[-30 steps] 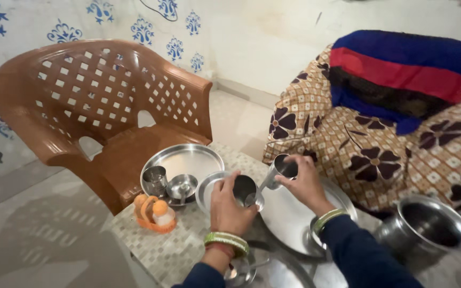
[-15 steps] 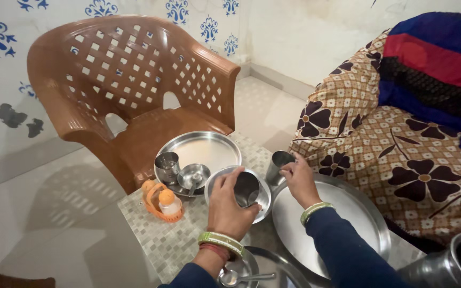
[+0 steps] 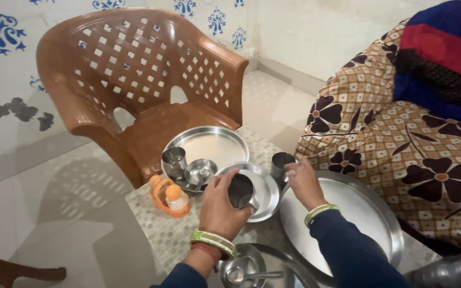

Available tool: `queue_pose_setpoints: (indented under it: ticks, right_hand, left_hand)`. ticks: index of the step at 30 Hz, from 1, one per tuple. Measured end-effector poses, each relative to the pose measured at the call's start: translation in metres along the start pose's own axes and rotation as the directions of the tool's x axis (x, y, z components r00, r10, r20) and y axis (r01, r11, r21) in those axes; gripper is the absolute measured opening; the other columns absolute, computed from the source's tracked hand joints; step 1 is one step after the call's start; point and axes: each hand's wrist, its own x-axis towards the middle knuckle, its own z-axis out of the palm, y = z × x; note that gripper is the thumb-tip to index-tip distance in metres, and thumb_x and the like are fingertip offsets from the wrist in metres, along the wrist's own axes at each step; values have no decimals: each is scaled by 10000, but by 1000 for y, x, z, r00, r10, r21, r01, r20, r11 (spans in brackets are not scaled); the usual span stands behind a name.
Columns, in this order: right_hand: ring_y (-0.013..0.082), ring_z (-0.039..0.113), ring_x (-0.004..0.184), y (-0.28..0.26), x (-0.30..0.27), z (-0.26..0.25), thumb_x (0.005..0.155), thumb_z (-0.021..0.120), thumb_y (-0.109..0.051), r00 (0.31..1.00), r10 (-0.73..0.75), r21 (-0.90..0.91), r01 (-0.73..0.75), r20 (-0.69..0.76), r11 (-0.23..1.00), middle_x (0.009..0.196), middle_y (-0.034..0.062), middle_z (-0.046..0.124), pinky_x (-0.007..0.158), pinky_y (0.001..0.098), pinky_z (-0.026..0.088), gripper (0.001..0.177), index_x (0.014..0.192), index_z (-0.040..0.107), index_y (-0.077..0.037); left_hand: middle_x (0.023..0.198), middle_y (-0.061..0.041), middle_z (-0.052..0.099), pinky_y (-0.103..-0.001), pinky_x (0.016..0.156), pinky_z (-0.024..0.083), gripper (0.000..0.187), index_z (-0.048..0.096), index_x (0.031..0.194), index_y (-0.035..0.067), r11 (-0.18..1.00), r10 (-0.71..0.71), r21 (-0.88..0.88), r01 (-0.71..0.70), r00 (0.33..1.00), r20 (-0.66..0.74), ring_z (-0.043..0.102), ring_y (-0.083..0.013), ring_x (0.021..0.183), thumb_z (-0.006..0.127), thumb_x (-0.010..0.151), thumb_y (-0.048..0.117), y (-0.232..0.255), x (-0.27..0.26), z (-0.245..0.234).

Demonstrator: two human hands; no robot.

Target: The person arranges stainless steel plates, bowls, cups, and spoons on a table. They place items into a plastic basket and organize them on trays, moving objects one at a time.

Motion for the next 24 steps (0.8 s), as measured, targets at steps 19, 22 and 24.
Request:
queue_pose_setpoints:
  ticks: [19,22,24]
  right_hand:
    - [265,688,1116,-198,-94,-25,833,680,-76,958,-8,197,-51,287,979,1372,41,629,866,365,567,368,1189,730,-160]
    - [294,660,1157,-196,-105,-19,837,711,-89,969,-130,159,97,208,982,1341,81,649,932,370,535,357,1187,753,-146]
    - [260,699,1104,-192,-112,-20,833,708,-97,968,-39,174,-5,247,985,1343,59,660,900,350,558,379,1206,744,-157]
  left_hand:
    - [1255,-101,590,-391,1012,513,849,618,1323,187,973,-223,90,212,965,137,596,-343,1188,825,546,-86,-132,-51,-27]
    - [1258,-112,594,-399,1004,523,795,628,1319,174,981,-180,103,166,973,144,600,-353,1182,770,591,-111,-145,-54,-16]
    - [1257,-119,594,-405,1007,520,764,633,1318,166,985,-145,114,129,979,146,597,-362,1181,754,617,-113,-151,-55,-9]
